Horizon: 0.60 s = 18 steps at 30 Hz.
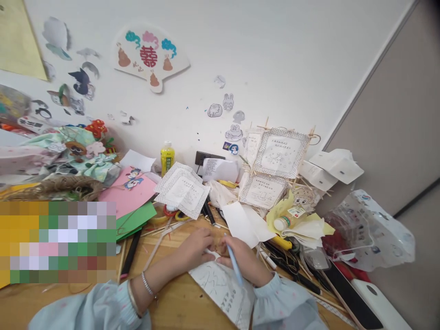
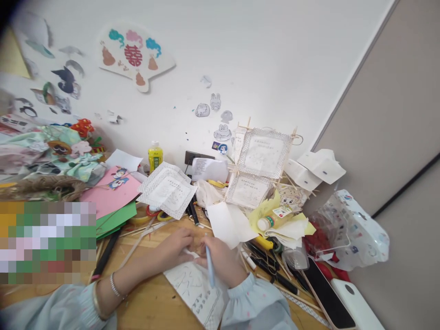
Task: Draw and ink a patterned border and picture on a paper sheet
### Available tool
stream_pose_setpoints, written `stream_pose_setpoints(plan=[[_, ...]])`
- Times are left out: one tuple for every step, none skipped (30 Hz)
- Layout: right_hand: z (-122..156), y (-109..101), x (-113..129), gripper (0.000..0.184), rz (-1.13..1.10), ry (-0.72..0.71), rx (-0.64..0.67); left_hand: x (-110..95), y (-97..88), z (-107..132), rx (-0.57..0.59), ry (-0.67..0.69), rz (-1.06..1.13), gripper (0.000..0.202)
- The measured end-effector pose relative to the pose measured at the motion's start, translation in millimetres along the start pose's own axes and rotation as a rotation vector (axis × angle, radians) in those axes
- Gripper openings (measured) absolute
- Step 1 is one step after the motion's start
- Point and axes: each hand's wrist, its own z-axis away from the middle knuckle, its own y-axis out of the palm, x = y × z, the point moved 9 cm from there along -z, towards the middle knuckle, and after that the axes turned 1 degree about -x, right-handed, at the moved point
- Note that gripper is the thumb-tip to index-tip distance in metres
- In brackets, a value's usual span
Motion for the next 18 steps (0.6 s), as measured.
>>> stream_pose_setpoints(plan=[[0.2, 1.5, 0.3, 0.015, 0.013, 0.006, -0.004, 1.4, -2.0, -0.1, -0.021, -0.013, 0.010, 0.007], [0.1, 2.5, 0.4, 0.014, 0.011, 0.008, -0.010, 2.0, -3.9, -0.3, -0.038, -0.020, 0.022, 0.006], [-0.2, 3.1, 0.4, 0.014, -0.004, 0.004, -0.017, 2.2, -5.9, -0.5, -0.054, -0.025, 0.042, 0.005], [-0.6, 3.3, 0.2, 0.014, -0.026, 0.000, -0.024, 2.1, -7.6, -0.9, -0.066, -0.026, 0.069, 0.005], [-1.2, 2.6, -0.5, 0.014, -0.054, -0.002, -0.036, 1.7, -9.3, -1.5, -0.072, -0.025, 0.102, 0.006], [-1.7, 0.7, -1.6, 0.014, -0.086, 0.000, -0.057, 1.1, -11.2, -2.2, -0.073, -0.022, 0.142, 0.008], [-2.1, -2.1, -2.9, 0.012, -0.120, 0.005, -0.080, 0.5, -13.4, -2.8, -0.071, -0.017, 0.185, 0.011], [-2.4, -5.4, -4.0, 0.010, -0.156, 0.013, -0.103, 0.0, -16.2, -3.3, -0.067, -0.012, 0.229, 0.014], [-2.4, -9.6, -4.5, 0.007, -0.195, 0.019, -0.128, -0.6, -19.4, -3.5, -0.062, -0.004, 0.267, 0.019], [-2.2, -14.9, -4.4, 0.004, -0.236, 0.023, -0.157, -0.8, -23.1, -3.3, -0.055, 0.002, 0.311, 0.025], [-1.5, -21.3, -3.7, 0.002, -0.279, 0.024, -0.190, 0.1, -27.5, -2.8, -0.055, -0.001, 0.367, 0.031], [-0.4, -28.4, -3.2, 0.003, -0.321, 0.028, -0.227, 2.3, -32.2, -1.9, -0.061, -0.015, 0.432, 0.037], [1.0, -36.2, -3.0, 0.006, -0.360, 0.035, -0.269, 5.1, -36.4, -0.8, -0.068, -0.036, 0.505, 0.042], [2.9, -44.1, -3.9, 0.007, -0.394, 0.049, -0.315, 7.8, -39.5, 0.3, -0.069, -0.057, 0.590, 0.045], [5.0, -51.8, -5.3, 0.009, -0.422, 0.065, -0.363, 9.5, -40.4, 1.3, -0.054, -0.076, 0.685, 0.049], [7.3, -59.1, -7.4, 0.009, -0.445, 0.082, -0.416, 9.6, -39.2, 2.1, -0.020, -0.089, 0.779, 0.054], [9.8, -65.9, -9.7, 0.009, -0.460, 0.094, -0.470, 7.7, -36.9, 2.7, 0.031, -0.090, 0.860, 0.059], [12.3, -71.8, -11.9, 0.009, -0.458, 0.100, -0.523, 4.5, -34.1, 3.2, 0.090, -0.083, 0.926, 0.064]])
